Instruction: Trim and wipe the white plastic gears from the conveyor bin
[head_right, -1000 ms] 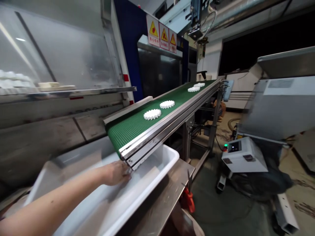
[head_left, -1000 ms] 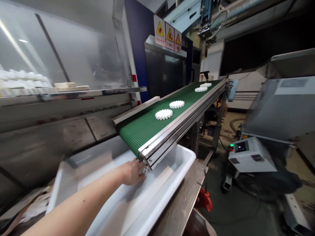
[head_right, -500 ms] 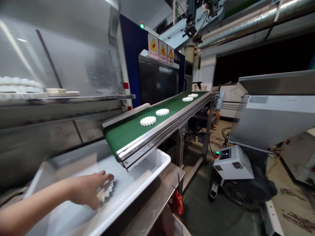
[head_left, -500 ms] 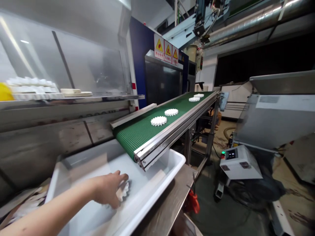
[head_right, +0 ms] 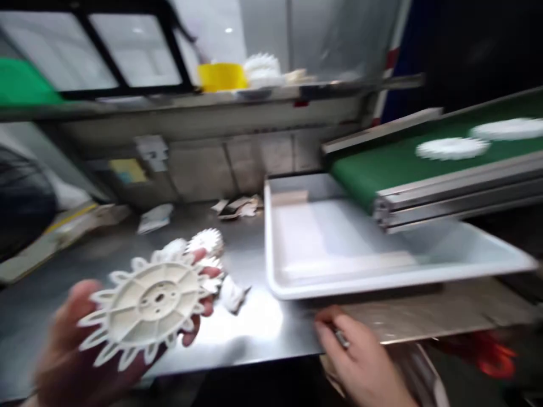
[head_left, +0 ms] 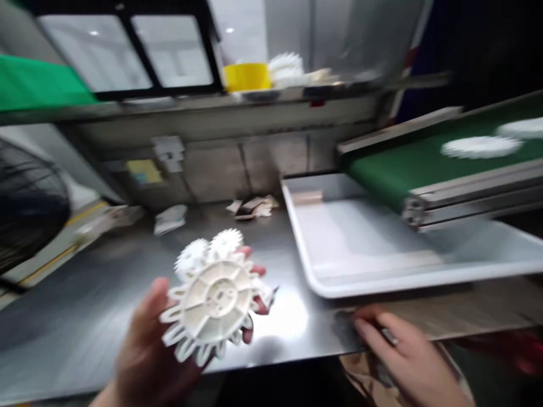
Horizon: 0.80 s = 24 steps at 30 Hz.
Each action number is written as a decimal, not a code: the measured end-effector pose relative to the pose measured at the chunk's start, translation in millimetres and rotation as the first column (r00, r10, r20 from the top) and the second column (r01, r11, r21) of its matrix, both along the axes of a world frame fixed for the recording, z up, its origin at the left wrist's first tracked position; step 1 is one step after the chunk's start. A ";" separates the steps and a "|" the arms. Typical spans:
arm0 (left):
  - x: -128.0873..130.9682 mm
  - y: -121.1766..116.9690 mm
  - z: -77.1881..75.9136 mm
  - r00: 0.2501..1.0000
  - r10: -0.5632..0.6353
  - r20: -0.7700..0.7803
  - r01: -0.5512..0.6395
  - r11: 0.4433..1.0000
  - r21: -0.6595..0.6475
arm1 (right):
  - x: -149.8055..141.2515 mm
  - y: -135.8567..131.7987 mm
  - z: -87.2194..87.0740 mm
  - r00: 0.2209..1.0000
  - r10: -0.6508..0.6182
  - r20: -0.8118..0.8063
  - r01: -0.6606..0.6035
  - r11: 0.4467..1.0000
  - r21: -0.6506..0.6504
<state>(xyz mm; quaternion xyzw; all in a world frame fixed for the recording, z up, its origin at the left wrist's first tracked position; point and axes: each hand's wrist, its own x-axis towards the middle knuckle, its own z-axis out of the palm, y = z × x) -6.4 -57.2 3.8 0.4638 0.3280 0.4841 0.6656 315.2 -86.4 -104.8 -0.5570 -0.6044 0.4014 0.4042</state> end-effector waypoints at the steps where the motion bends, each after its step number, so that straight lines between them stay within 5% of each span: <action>1: -1.0 -13.8 -6.9 0.985 -0.054 0.161 0.073 0.991 -0.116 | -2.2 -1.8 -1.2 1.000 -0.006 0.025 0.007 1.000 -0.015; 5: -0.6 -45.1 -38.6 0.841 -0.094 0.533 0.266 0.929 -0.256 | -27.0 -12.7 -2.1 0.982 0.005 0.189 -0.002 1.000 -0.018; 10: -10.7 -60.3 -70.9 0.723 -0.056 0.688 0.338 0.898 -0.281 | -76.7 -23.9 8.1 0.955 0.207 0.213 -0.212 0.977 0.000; 18: -22.3 -63.3 -80.9 0.647 -0.070 0.760 0.402 0.877 -0.262 | -99.0 -20.7 9.1 0.894 0.410 0.181 -0.437 0.887 0.148; 24: -27.6 -63.9 -90.8 0.622 -0.082 0.779 0.459 0.844 -0.278 | -108.3 -24.1 5.9 0.899 0.438 0.011 -0.438 0.899 0.016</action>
